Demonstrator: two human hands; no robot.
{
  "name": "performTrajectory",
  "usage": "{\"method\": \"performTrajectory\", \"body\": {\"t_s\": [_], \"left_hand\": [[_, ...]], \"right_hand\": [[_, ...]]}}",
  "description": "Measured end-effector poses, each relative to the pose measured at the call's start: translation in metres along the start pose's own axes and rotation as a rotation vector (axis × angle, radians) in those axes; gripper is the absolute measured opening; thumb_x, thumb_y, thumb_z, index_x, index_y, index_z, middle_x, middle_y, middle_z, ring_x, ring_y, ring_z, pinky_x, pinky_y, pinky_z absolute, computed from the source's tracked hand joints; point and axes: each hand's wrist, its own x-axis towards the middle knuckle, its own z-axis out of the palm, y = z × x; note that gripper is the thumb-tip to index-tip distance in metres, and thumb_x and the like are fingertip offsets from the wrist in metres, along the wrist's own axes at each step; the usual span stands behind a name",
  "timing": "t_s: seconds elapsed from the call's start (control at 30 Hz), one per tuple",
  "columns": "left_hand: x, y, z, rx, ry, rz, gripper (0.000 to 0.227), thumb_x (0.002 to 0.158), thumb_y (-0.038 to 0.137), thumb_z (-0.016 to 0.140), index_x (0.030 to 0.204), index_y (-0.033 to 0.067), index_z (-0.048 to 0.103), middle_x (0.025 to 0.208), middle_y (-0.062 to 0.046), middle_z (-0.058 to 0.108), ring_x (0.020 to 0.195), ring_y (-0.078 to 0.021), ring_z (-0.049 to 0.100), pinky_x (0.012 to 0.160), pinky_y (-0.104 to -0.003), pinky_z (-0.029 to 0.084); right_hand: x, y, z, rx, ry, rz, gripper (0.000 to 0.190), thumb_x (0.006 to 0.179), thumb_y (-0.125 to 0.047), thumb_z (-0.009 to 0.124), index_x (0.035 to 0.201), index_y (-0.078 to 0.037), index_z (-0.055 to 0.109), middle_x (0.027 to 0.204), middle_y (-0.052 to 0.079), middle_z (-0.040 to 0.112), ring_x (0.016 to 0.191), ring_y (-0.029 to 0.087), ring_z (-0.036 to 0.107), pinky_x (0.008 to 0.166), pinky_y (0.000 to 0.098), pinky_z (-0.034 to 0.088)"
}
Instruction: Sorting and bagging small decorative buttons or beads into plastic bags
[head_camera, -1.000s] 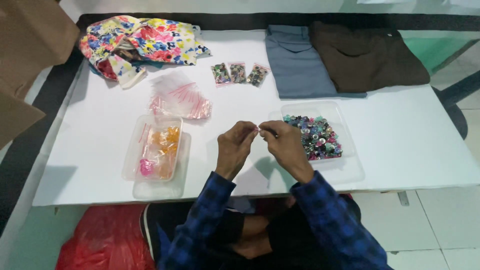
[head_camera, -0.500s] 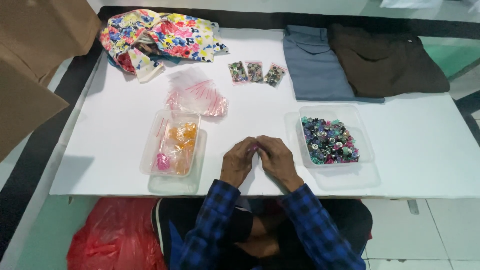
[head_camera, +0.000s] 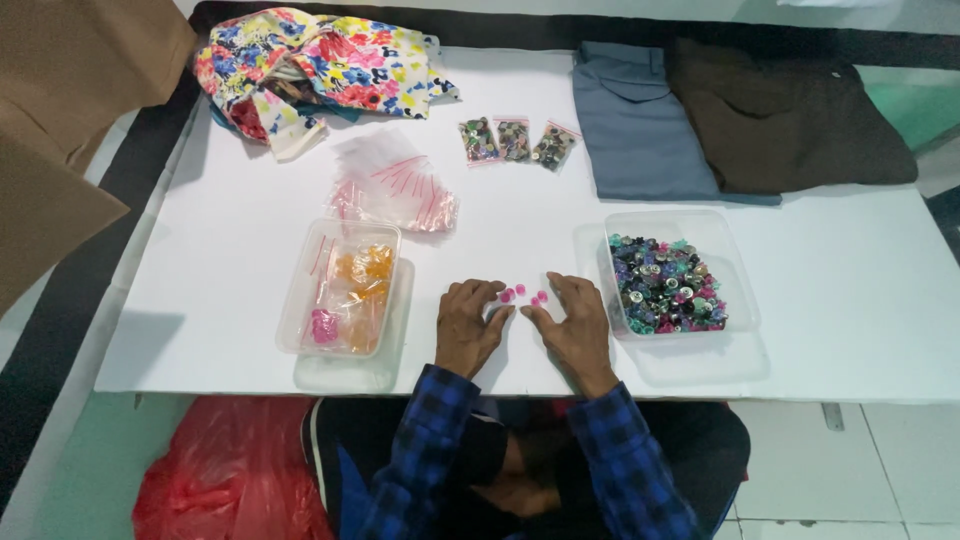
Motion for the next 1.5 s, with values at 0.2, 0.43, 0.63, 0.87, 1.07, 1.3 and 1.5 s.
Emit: {"method": "performTrajectory", "body": {"t_s": [0.2, 0.43, 0.63, 0.87, 1.07, 1.3, 1.5], "left_hand": [[0.007, 0.022, -0.015, -0.014, 0.015, 0.019, 0.012, 0.089, 0.029, 0.077, 0.100, 0.0234, 0.075, 0.082, 0.005, 0.069, 0.088, -0.0171, 0.067, 0.082, -0.032, 0.046], [0.007, 0.017, -0.007, -0.026, 0.036, 0.008, 0.012, 0.090, 0.032, 0.076, 0.100, 0.0262, 0.076, 0.082, 0.007, 0.071, 0.090, -0.0144, 0.066, 0.086, -0.029, 0.043], [0.005, 0.019, -0.011, -0.065, 0.004, -0.036, 0.016, 0.086, 0.031, 0.079, 0.101, 0.0255, 0.077, 0.083, 0.006, 0.072, 0.088, -0.0175, 0.067, 0.086, -0.032, 0.045], [0.008, 0.016, -0.010, -0.057, -0.007, -0.023, 0.015, 0.086, 0.031, 0.079, 0.102, 0.0290, 0.077, 0.083, 0.008, 0.072, 0.087, -0.0145, 0.068, 0.086, -0.031, 0.045], [0.007, 0.025, -0.016, -0.090, -0.015, -0.044, 0.015, 0.087, 0.024, 0.079, 0.101, 0.0238, 0.078, 0.084, 0.005, 0.074, 0.086, -0.0164, 0.068, 0.087, -0.032, 0.043], [0.004, 0.020, -0.018, -0.200, -0.010, -0.052, 0.041, 0.078, 0.010, 0.084, 0.116, 0.0156, 0.073, 0.093, -0.004, 0.076, 0.092, -0.0270, 0.068, 0.089, -0.039, 0.048], [0.002, 0.066, -0.031, -0.393, 0.137, -0.089, 0.031, 0.088, 0.009, 0.078, 0.118, 0.0099, 0.069, 0.115, -0.012, 0.071, 0.101, -0.0343, 0.071, 0.091, -0.045, 0.056]], "right_hand": [[0.004, -0.005, 0.000, 0.119, -0.088, 0.012, 0.045, 0.088, -0.038, 0.081, 0.123, -0.012, 0.074, 0.101, 0.008, 0.071, 0.095, 0.027, 0.069, 0.083, 0.0379, 0.056], [0.009, -0.017, -0.008, 0.176, -0.148, -0.004, 0.042, 0.091, -0.033, 0.077, 0.127, -0.013, 0.072, 0.106, 0.010, 0.073, 0.102, 0.030, 0.069, 0.087, 0.0414, 0.056], [0.009, -0.024, -0.012, 0.229, -0.160, 0.051, 0.041, 0.088, -0.027, 0.080, 0.124, -0.010, 0.073, 0.103, 0.012, 0.073, 0.100, 0.033, 0.070, 0.086, 0.0423, 0.057], [0.011, -0.008, -0.003, 0.147, -0.176, -0.028, 0.037, 0.090, -0.033, 0.078, 0.122, -0.015, 0.075, 0.101, 0.009, 0.072, 0.099, 0.031, 0.069, 0.087, 0.0434, 0.056], [0.008, -0.010, -0.005, 0.156, -0.181, -0.006, 0.038, 0.092, -0.033, 0.076, 0.125, -0.017, 0.074, 0.103, 0.007, 0.072, 0.099, 0.028, 0.069, 0.086, 0.0414, 0.056], [0.004, -0.018, -0.007, 0.175, -0.121, -0.030, 0.049, 0.088, -0.028, 0.080, 0.132, -0.011, 0.067, 0.108, 0.016, 0.072, 0.100, 0.037, 0.068, 0.086, 0.0489, 0.057], [-0.008, -0.053, -0.057, 0.171, 0.036, -0.125, 0.042, 0.090, -0.010, 0.076, 0.131, -0.007, 0.068, 0.107, 0.013, 0.071, 0.090, 0.029, 0.075, 0.074, 0.0355, 0.063]]}}
